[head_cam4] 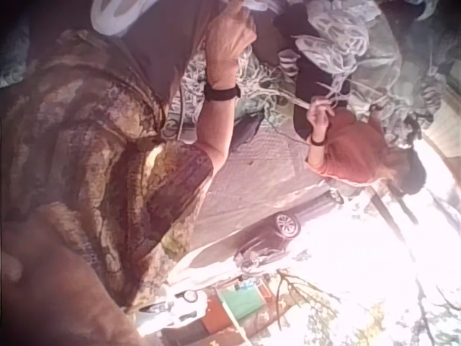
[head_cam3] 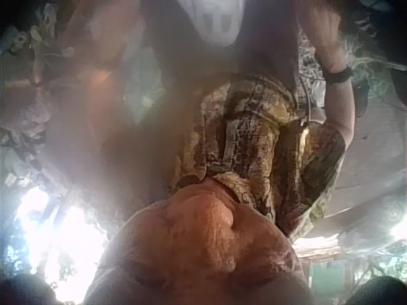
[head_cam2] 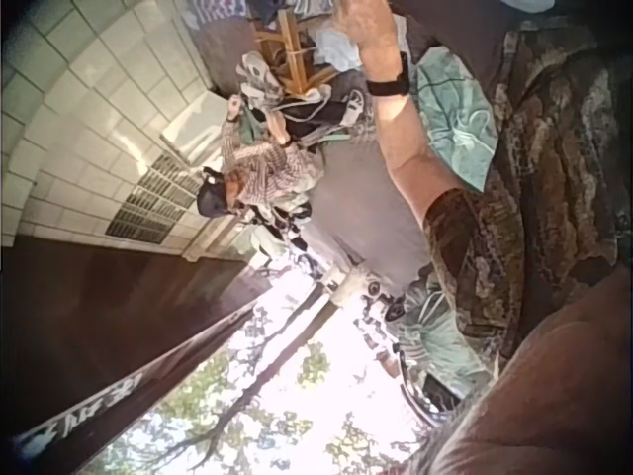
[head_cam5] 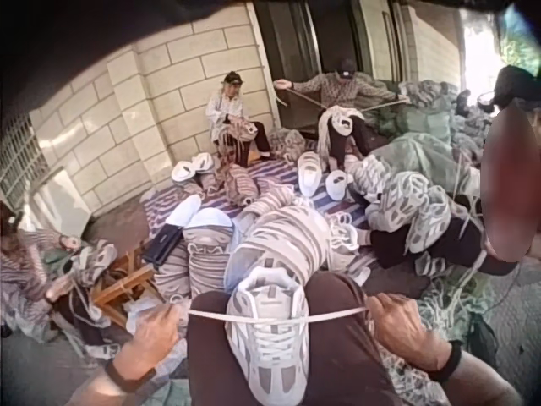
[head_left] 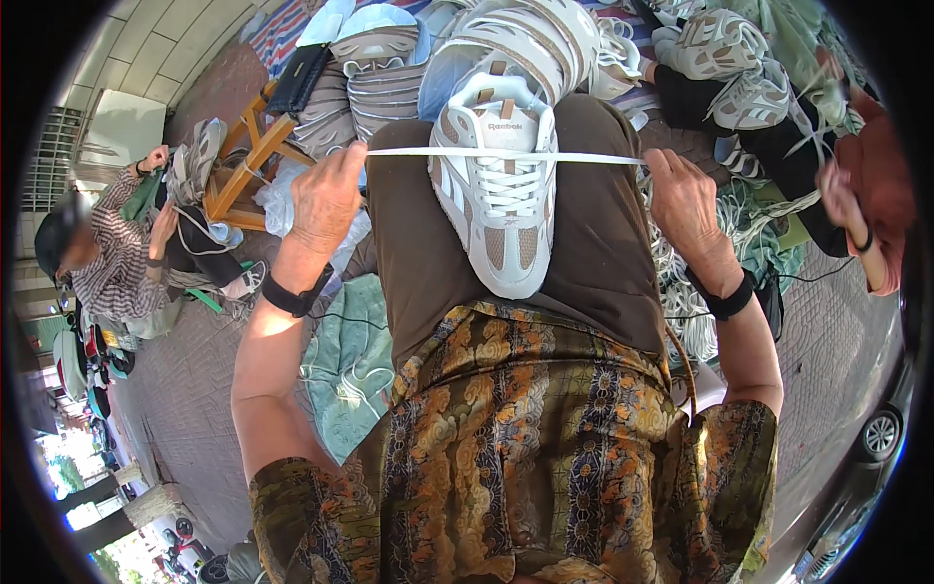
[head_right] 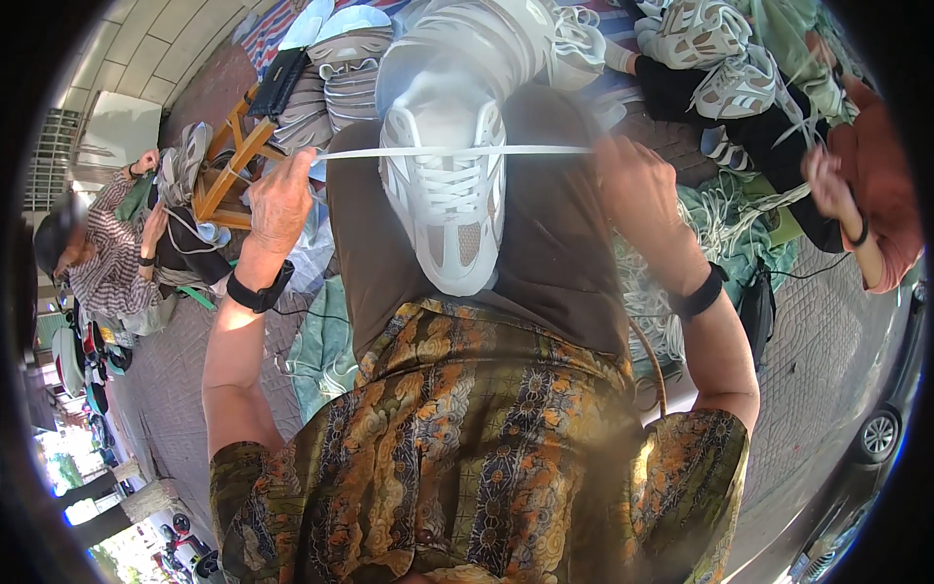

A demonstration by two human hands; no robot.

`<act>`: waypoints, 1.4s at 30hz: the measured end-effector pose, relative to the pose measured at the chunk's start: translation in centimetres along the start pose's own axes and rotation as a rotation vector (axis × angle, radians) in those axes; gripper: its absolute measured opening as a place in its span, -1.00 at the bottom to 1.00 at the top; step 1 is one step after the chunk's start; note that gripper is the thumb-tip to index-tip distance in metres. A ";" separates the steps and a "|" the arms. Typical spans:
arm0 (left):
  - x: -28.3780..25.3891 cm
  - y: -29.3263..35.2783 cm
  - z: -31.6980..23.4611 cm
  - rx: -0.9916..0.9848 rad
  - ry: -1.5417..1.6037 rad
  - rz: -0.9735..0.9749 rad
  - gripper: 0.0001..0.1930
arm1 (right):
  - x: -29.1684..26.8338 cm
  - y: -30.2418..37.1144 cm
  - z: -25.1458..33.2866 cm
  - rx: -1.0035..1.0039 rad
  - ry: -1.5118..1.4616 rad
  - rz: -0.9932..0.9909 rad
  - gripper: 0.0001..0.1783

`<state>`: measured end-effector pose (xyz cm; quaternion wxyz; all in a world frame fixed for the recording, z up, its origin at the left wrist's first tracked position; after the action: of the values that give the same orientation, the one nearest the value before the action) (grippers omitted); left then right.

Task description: The person threads white shoelaces through the eyelets of a white sneaker held on their lap. They pull the laces tight and arrange them across the shoe repeatedly, working on a single shoe while surrounded by piles of similar footwear.

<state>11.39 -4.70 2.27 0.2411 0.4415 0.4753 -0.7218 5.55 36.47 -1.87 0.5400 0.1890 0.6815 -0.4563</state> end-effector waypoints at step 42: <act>-0.9 20.2 10.6 -0.790 -0.090 0.256 -0.93 | 3.3 13.0 -12.5 0.928 -0.349 -0.081 -0.81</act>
<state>22.99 -23.03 -4.79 0.5003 0.3386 0.6458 -0.4669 7.12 52.69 -10.31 0.4867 0.3038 0.3128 -0.7570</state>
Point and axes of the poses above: each hand's wrist, its own y-axis away from the middle knuckle, its own x-axis out of the palm, z = x × y, the point moved 1 cm from there along -y, towards the middle knuckle, and after that the axes turned 8 degrees about y, right-handed, at the moved point
